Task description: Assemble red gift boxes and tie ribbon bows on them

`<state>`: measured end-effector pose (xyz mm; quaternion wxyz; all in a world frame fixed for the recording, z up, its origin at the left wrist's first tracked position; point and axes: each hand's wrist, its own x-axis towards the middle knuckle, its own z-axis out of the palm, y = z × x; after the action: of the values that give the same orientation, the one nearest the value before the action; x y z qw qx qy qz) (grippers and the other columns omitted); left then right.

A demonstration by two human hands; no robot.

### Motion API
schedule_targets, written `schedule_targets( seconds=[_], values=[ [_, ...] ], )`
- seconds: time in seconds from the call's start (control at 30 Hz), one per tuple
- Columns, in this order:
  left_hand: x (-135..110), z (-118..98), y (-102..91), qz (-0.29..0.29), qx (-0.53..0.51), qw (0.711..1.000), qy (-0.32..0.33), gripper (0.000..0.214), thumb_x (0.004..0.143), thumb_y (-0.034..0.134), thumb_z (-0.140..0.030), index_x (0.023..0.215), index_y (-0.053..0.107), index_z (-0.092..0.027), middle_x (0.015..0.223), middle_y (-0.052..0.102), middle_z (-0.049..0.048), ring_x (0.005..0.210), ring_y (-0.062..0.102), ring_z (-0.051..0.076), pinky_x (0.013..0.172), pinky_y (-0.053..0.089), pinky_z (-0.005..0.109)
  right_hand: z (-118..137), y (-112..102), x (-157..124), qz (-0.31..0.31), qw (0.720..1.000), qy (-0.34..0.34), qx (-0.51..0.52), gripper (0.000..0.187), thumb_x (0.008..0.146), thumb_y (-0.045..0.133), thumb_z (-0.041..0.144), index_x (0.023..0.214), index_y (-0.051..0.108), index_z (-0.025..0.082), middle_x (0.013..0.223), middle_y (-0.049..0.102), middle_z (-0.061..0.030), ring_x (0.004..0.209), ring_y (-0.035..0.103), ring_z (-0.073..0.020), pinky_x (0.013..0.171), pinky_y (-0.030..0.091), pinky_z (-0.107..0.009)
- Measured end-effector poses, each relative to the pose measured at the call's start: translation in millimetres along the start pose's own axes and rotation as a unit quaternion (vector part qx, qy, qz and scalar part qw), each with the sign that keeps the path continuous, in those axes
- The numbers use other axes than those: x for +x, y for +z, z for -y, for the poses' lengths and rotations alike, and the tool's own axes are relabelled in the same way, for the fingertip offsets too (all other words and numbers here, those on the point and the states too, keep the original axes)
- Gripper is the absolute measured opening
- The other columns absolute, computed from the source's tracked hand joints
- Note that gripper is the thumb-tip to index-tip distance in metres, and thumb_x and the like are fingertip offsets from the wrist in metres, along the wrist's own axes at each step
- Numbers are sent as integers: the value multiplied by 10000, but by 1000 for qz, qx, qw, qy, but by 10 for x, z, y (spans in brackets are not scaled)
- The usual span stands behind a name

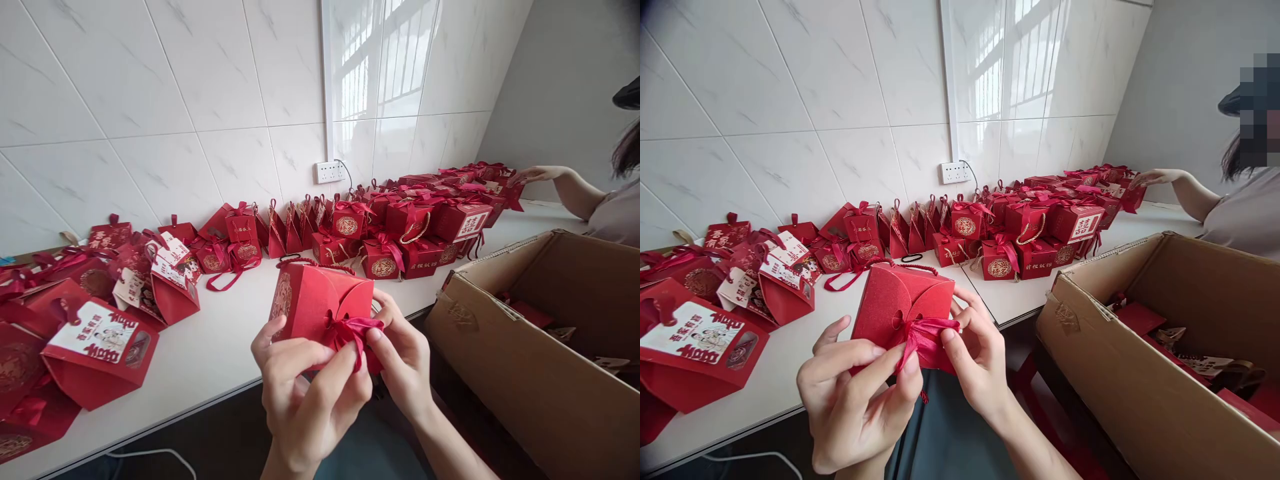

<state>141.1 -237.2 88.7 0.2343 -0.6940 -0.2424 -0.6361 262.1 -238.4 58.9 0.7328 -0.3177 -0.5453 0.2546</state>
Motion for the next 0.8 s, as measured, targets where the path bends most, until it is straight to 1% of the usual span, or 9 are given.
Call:
schedule_targets(
  seconds=[0.1, 0.27, 0.5, 0.6, 0.7, 0.73, 0.8],
  values=[
    [-5, -6, 5, 6, -3, 1000, -3, 92, 769, 644, -92, 815, 625, -169, 802, 473, -10, 665, 493, 66, 924, 447, 372, -24, -19, -3, 2, 1000, 0, 6, 200, 860, 559, 243, 670, 540, 182, 1193, 594, -83, 1098, 588, -231, 864, 511, -319],
    [-14, -27, 14, 12, -4, 1000, -12, 99, 770, 644, -105, 819, 626, -189, 793, 472, -12, 661, 493, 75, 870, 457, 374, -30, -52, -26, -7, 1000, 14, 5, 216, 859, 560, 252, 662, 511, 180, 1200, 590, -92, 1077, 602, -245, 867, 519, -348],
    [39, -82, -14, 13, -12, 998, -53, 76, 773, 622, -121, 769, 615, -196, 796, 463, -10, 643, 489, 85, 826, 490, 396, 175, -90, -37, 5, 998, 15, -54, 205, 866, 556, 223, 666, 524, 187, 1227, 582, -81, 1140, 576, -231, 901, 508, -310],
    [70, -100, -14, 7, -13, 998, -65, 66, 796, 603, -147, 756, 601, -200, 783, 462, -10, 636, 492, 81, 826, 500, 402, 240, -106, -33, 8, 996, 7, -84, 204, 865, 560, 232, 666, 535, 193, 1222, 590, -93, 1176, 553, -252, 897, 518, -329],
    [98, -124, -17, 4, -3, 998, -62, 82, 816, 571, -158, 750, 575, -206, 755, 443, -14, 613, 491, 77, 795, 510, 388, 255, -127, -39, 1, 995, -4, -101, 200, 859, 568, 239, 665, 555, 198, 1184, 609, -98, 1167, 562, -263, 914, 517, -352],
    [102, -133, -25, 8, 3, 998, -66, 88, 816, 565, -150, 750, 568, -209, 753, 434, -13, 615, 493, 81, 781, 512, 387, 253, -134, -43, -2, 995, -8, -103, 192, 858, 571, 242, 671, 564, 199, 1172, 612, -99, 1155, 571, -263, 916, 518, -354],
    [99, -146, -51, 46, 0, 996, -76, 97, 812, 553, -129, 776, 558, -218, 767, 426, -7, 635, 493, 96, 788, 508, 409, 248, -145, -50, -6, 994, -13, -104, 172, 855, 577, 245, 688, 578, 201, 1160, 615, -102, 1138, 583, -262, 909, 525, -350]
  ],
)
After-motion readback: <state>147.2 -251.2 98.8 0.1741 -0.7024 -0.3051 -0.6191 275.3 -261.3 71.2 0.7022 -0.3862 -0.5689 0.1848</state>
